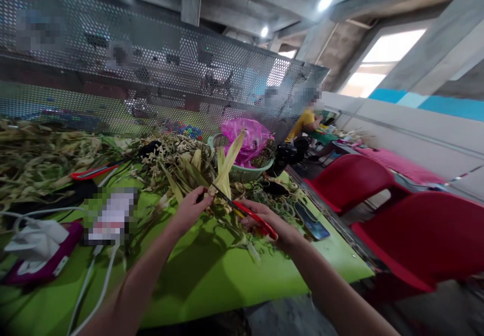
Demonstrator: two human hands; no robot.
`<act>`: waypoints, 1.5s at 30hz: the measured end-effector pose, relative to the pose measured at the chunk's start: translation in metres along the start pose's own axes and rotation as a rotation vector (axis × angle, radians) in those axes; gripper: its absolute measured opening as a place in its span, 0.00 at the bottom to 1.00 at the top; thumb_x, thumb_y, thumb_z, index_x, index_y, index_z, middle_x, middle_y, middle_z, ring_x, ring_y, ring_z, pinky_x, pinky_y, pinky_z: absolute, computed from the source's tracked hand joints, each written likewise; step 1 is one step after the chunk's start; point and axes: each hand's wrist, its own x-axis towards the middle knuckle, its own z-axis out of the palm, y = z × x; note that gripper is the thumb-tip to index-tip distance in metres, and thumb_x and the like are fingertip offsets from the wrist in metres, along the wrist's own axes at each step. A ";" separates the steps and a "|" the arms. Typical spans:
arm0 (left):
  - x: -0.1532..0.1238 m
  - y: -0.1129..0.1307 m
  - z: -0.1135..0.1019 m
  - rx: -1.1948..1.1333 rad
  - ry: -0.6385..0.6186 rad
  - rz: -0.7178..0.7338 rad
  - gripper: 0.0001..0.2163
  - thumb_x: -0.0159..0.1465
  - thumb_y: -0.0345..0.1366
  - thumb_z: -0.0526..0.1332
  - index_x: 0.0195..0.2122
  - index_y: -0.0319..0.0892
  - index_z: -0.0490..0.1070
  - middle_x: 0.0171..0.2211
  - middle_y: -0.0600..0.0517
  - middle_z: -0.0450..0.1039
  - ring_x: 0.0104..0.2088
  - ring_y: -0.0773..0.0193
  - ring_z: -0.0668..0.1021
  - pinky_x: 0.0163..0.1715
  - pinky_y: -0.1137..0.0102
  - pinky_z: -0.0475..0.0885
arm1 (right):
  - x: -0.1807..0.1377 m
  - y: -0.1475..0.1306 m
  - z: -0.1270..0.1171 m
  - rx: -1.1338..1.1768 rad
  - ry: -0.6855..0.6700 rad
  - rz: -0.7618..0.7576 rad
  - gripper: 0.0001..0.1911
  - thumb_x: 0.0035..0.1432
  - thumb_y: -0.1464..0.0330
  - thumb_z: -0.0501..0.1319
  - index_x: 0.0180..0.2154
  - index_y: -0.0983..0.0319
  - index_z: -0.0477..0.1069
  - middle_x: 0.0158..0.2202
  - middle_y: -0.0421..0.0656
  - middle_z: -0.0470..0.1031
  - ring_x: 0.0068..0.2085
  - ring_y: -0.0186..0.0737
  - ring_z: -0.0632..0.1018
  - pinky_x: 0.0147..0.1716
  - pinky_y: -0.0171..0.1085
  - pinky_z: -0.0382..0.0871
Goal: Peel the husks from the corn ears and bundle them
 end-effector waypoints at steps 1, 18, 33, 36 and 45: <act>0.000 0.000 0.000 -0.015 -0.007 0.001 0.09 0.60 0.40 0.57 0.35 0.40 0.70 0.29 0.55 0.69 0.30 0.66 0.69 0.31 0.73 0.62 | 0.002 0.002 0.000 0.008 -0.014 0.000 0.24 0.43 0.68 0.65 0.47 0.57 0.74 0.33 0.41 0.74 0.29 0.35 0.69 0.28 0.32 0.63; 0.003 -0.003 -0.003 -0.149 -0.122 -0.095 0.12 0.59 0.41 0.59 0.39 0.39 0.73 0.30 0.53 0.70 0.29 0.67 0.68 0.29 0.73 0.61 | 0.010 0.007 0.007 -0.310 -0.024 -0.094 0.30 0.47 0.62 0.66 0.54 0.59 0.66 0.39 0.41 0.71 0.41 0.42 0.72 0.40 0.38 0.67; 0.000 0.006 -0.005 -0.320 -0.179 -0.176 0.14 0.57 0.41 0.59 0.39 0.37 0.71 0.26 0.56 0.65 0.24 0.71 0.63 0.25 0.74 0.56 | 0.012 0.001 0.007 -0.394 -0.127 -0.123 0.25 0.58 0.52 0.58 0.53 0.58 0.65 0.43 0.43 0.69 0.48 0.46 0.70 0.50 0.46 0.65; 0.001 0.003 -0.005 -0.324 -0.191 -0.176 0.13 0.57 0.42 0.59 0.37 0.37 0.71 0.25 0.56 0.63 0.24 0.71 0.62 0.24 0.74 0.55 | 0.020 0.001 0.004 -0.526 -0.099 -0.181 0.23 0.57 0.51 0.58 0.47 0.59 0.68 0.39 0.42 0.70 0.42 0.44 0.71 0.45 0.43 0.67; 0.003 0.002 -0.008 -0.360 -0.124 -0.214 0.13 0.57 0.45 0.60 0.31 0.39 0.68 0.22 0.57 0.61 0.23 0.71 0.62 0.23 0.74 0.55 | 0.040 0.021 0.001 -0.787 0.007 -0.257 0.18 0.59 0.54 0.57 0.42 0.60 0.71 0.35 0.43 0.75 0.36 0.44 0.75 0.38 0.40 0.69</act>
